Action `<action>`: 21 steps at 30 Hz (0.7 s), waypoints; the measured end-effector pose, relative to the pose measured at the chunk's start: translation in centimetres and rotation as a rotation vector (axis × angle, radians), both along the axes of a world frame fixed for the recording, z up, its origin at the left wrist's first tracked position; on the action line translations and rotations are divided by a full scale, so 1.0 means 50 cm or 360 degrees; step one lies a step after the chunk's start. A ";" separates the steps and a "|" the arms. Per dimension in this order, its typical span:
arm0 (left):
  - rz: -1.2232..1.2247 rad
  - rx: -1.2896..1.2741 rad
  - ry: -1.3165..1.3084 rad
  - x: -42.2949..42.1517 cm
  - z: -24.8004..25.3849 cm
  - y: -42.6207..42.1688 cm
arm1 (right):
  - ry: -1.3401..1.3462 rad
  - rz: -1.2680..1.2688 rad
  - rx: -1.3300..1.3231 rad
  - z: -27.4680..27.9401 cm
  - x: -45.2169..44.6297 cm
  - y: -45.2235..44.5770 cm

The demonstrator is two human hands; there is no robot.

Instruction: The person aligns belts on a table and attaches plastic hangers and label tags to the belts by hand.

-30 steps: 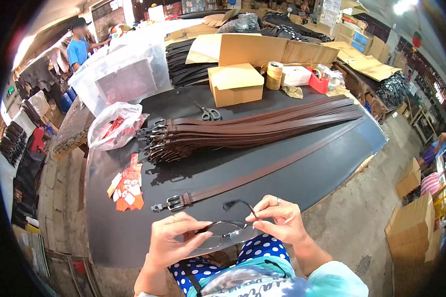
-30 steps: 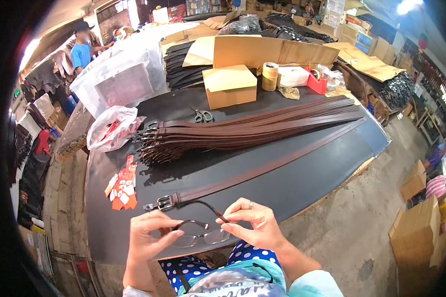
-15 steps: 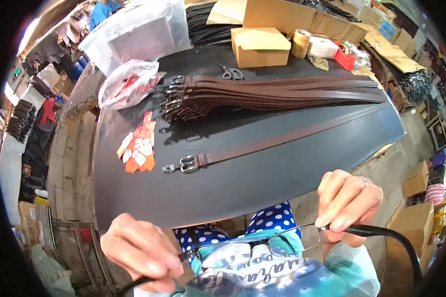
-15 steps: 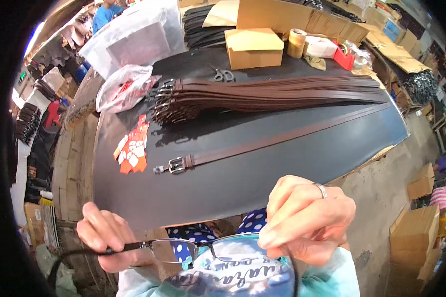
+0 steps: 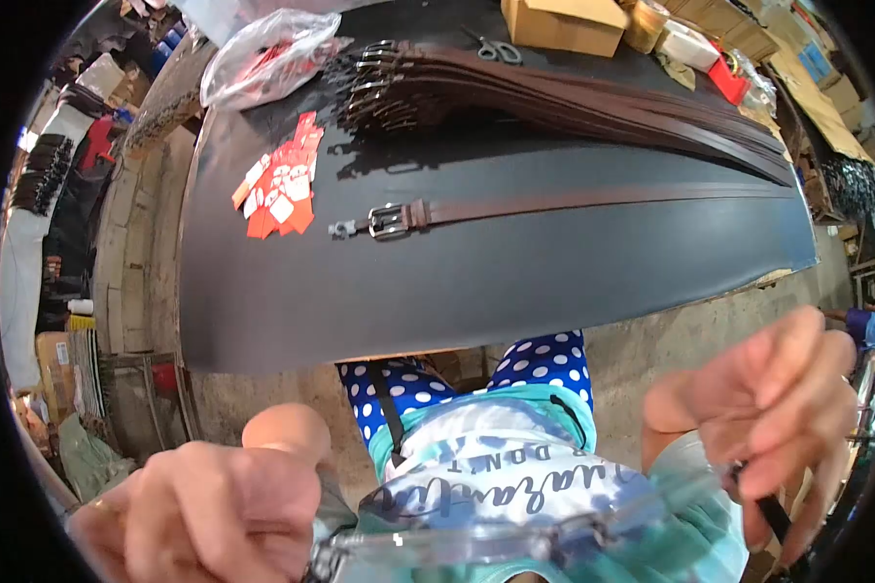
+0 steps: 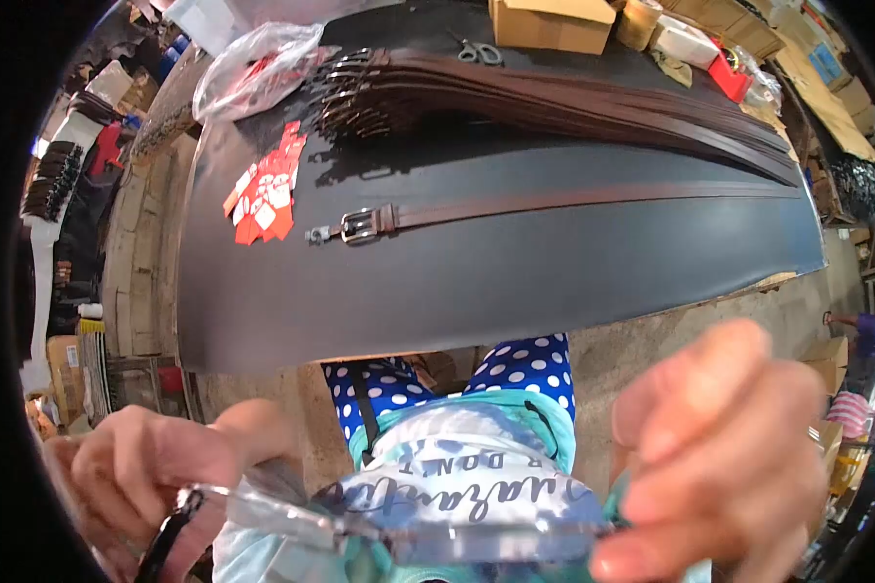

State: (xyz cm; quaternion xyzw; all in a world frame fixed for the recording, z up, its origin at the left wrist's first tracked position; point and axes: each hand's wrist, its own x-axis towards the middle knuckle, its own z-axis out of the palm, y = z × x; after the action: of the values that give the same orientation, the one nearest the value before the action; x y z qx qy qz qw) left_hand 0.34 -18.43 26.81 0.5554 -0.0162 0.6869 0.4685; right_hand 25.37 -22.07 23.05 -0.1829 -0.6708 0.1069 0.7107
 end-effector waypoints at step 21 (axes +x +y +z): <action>-0.0566 0.0316 0.0574 -0.184 0.124 -0.022 | -0.0015 0.0037 0.0570 0.101 -0.030 -0.001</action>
State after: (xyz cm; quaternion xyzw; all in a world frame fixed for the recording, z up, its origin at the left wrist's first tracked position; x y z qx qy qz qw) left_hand -8.88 -19.51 33.00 0.7004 -0.0971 0.4790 0.5202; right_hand 23.88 -22.13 28.10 -0.0462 -0.6844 -0.0068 0.7276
